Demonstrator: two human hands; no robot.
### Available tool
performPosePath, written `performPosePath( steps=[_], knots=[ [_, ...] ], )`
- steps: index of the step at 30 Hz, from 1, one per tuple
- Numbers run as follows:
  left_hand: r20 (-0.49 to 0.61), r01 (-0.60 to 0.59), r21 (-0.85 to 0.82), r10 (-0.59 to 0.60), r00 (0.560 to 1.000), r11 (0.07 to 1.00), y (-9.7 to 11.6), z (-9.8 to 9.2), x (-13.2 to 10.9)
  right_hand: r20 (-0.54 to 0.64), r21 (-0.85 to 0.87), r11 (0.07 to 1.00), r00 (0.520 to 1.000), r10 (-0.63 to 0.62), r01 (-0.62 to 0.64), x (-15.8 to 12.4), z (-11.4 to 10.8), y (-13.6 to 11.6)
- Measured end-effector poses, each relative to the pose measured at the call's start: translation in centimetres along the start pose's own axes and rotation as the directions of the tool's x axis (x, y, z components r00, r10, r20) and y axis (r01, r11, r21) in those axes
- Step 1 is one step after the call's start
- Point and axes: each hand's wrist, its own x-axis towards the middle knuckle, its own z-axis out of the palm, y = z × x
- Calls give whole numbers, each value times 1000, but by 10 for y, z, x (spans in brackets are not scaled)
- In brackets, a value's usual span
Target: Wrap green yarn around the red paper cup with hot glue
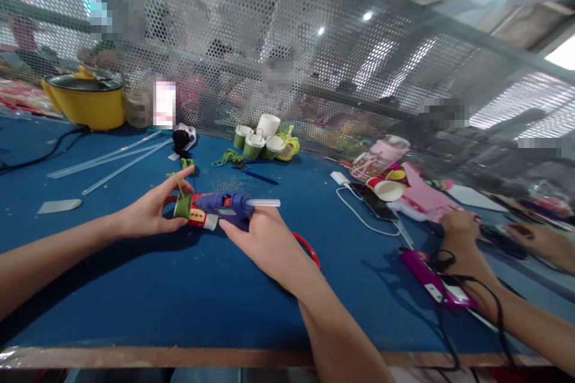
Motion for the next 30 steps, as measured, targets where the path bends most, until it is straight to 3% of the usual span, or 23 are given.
performPosePath(
  steps=[5, 30],
  knots=[
    [-11, -92, 106, 94, 996, 990, 1, 1, -1, 8, 1, 1000, 1000, 5, -5, 2, 0, 1],
    [133, -257, 368, 223, 966, 894, 6, -3, -4, -70, -36, 997, 995, -71, 68, 6, 0, 1]
  ],
)
